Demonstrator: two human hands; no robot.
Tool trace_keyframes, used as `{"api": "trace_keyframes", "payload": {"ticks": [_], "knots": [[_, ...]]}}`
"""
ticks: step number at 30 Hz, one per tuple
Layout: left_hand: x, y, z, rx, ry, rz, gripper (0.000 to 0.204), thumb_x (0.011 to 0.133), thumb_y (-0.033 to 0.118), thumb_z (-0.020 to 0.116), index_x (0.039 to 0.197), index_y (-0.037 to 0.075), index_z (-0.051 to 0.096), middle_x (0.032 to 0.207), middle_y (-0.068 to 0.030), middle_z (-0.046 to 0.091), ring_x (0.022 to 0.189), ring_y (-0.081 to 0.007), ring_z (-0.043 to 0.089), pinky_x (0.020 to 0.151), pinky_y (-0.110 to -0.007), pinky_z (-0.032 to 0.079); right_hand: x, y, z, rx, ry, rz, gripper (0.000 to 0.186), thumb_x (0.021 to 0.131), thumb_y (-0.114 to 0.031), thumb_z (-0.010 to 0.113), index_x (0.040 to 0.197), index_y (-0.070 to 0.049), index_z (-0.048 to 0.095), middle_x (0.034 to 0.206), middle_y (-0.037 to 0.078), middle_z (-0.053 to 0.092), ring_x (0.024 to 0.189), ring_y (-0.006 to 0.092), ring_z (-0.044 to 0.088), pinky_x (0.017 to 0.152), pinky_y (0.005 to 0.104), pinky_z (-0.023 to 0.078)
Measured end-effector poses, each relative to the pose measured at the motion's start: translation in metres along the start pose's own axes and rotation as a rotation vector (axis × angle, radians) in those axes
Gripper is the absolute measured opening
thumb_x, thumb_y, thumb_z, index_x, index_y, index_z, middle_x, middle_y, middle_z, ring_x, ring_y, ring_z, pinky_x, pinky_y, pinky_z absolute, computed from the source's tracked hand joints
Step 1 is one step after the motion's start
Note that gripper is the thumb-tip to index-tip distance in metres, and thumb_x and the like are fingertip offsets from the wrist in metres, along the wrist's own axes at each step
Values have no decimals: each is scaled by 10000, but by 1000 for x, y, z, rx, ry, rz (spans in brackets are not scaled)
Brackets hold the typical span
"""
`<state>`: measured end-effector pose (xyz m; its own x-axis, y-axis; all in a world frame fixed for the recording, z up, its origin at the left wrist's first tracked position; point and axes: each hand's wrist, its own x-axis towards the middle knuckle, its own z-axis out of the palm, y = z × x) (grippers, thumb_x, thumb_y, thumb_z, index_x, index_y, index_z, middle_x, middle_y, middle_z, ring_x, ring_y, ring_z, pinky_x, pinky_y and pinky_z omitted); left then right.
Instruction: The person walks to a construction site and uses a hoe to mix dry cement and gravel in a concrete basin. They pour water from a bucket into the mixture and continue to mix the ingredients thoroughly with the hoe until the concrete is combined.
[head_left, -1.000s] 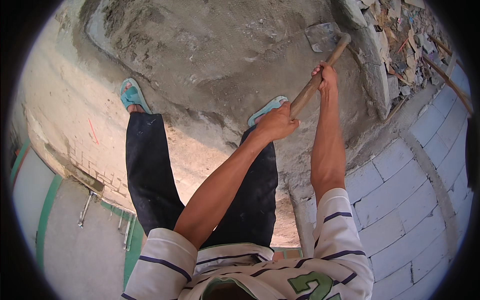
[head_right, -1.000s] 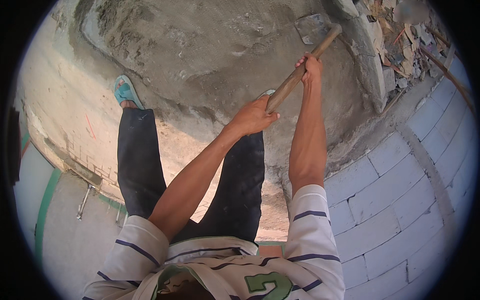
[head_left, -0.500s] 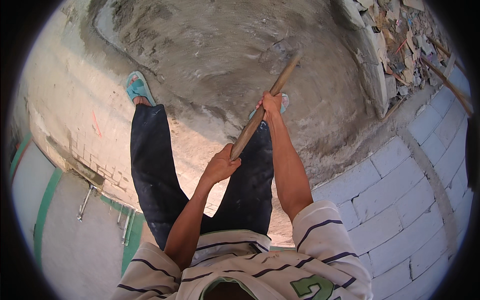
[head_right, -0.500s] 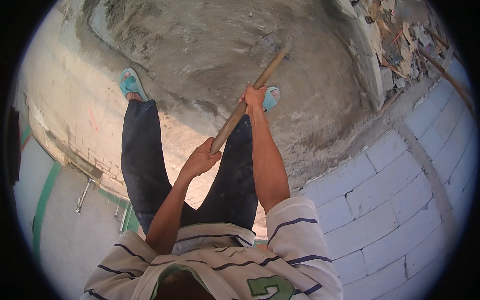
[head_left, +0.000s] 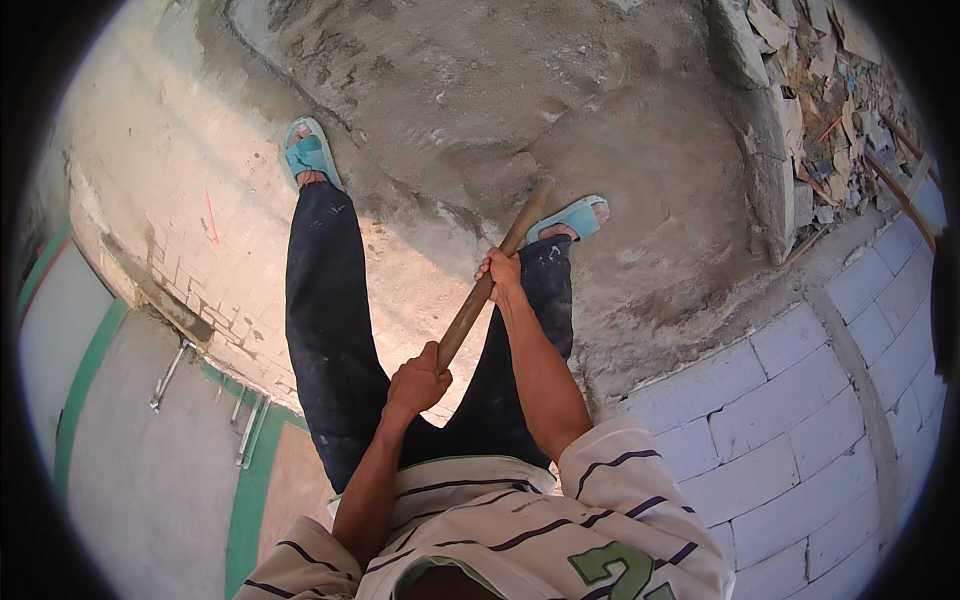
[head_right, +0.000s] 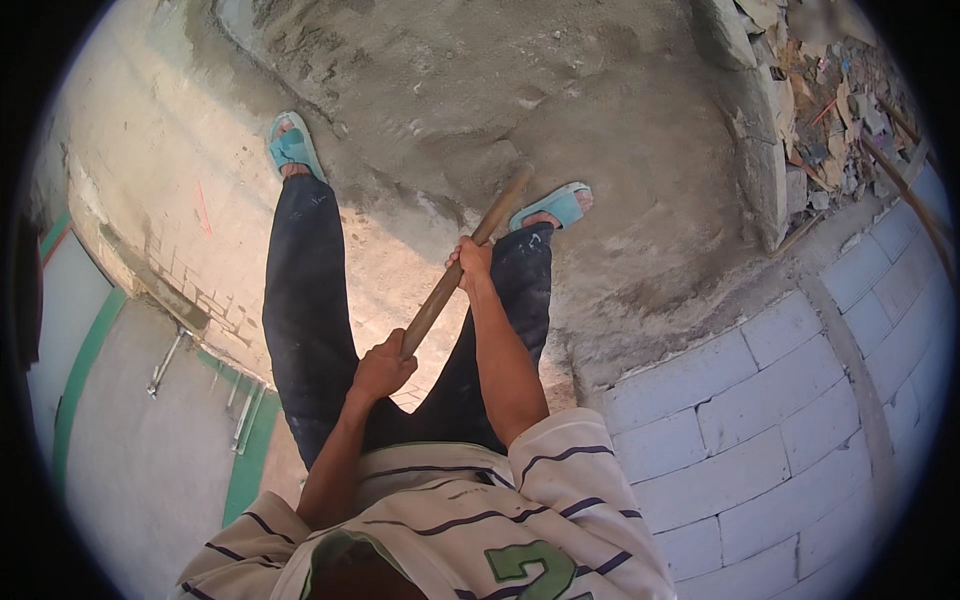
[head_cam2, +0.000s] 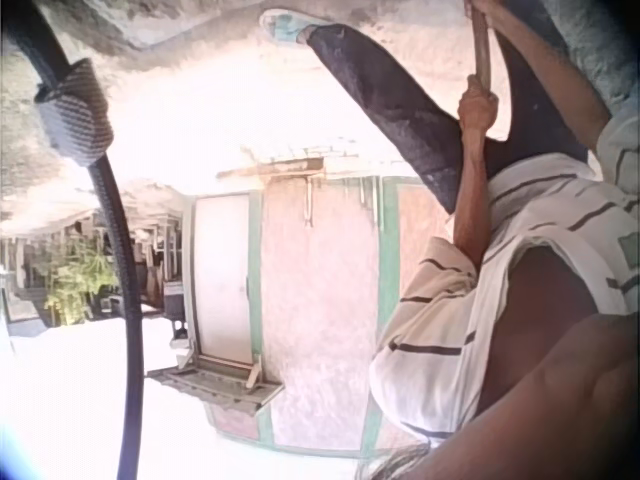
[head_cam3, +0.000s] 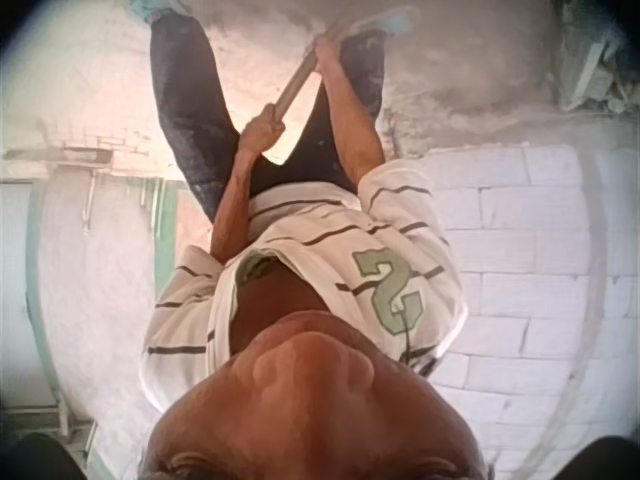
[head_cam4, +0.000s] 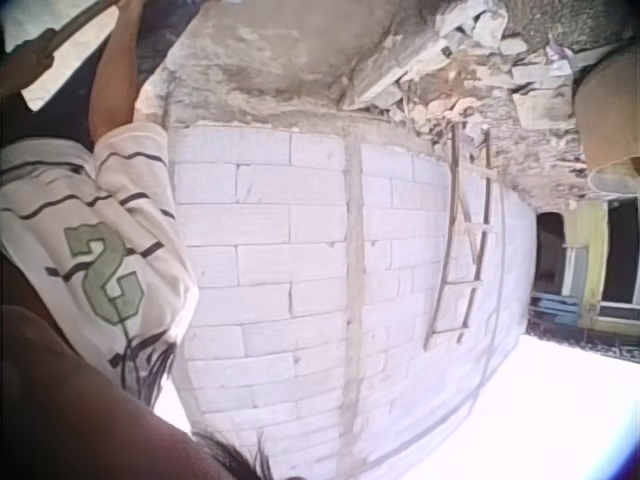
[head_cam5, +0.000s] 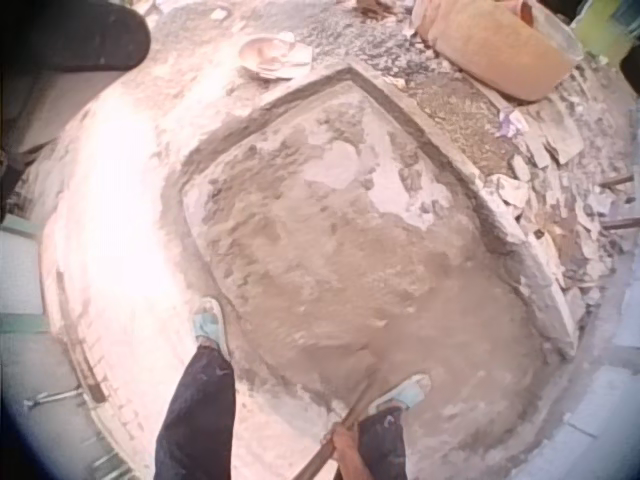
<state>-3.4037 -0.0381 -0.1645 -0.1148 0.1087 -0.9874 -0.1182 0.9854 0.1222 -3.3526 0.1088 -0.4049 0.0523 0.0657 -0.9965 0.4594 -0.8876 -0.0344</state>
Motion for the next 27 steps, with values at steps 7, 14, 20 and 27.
{"api": "trace_keyframes", "payload": {"ticks": [7, 14, 20, 27], "knots": [[-17, 36, -24, -9, 5, -66, 369, 868, 262, 610, 1107, 8, 491, 855, -274, 672, 841, -444, 676, 774, -538, 530, 12, 0, -3, 131, -155, 195, 111, 903, -70, 588, 854, -81, 489, 654, 45, 482, 535, 160, 487, 494, 326, 462], [-85, 15, -173, 206, 99, 79, 340, 866, 226, 658, 1129, 36, 556, 846, -209, 693, 822, -398, 680, 768, -502, 530, -31, -19, 82, 437, -78, 225, 167, 891, -92, 576, 763, -94, 469, 646, -1, 445, 538, 122, 450, 509, 277, 448], [-162, -123, -267, 438, 679, -108, 222, 665, 16, 699, 863, 49, 603, 726, -146, 627, 687, -353, 614, 673, -427, 476, -180, 22, 232, 617, -427, 251, 107, 877, -67, 578, 837, -81, 480, 736, 34, 472, 641, 184, 522, 641, 391, 509], [-93, -98, -189, 238, 399, 132, 216, 717, 75, 727, 883, 70, 590, 740, -146, 638, 728, -366, 644, 662, -458, 496, -150, -32, 121, 547, -261, -58, 144, 860, -55, 592, 893, -96, 458, 769, 33, 484, 670, 180, 522, 641, 392, 491]]}}
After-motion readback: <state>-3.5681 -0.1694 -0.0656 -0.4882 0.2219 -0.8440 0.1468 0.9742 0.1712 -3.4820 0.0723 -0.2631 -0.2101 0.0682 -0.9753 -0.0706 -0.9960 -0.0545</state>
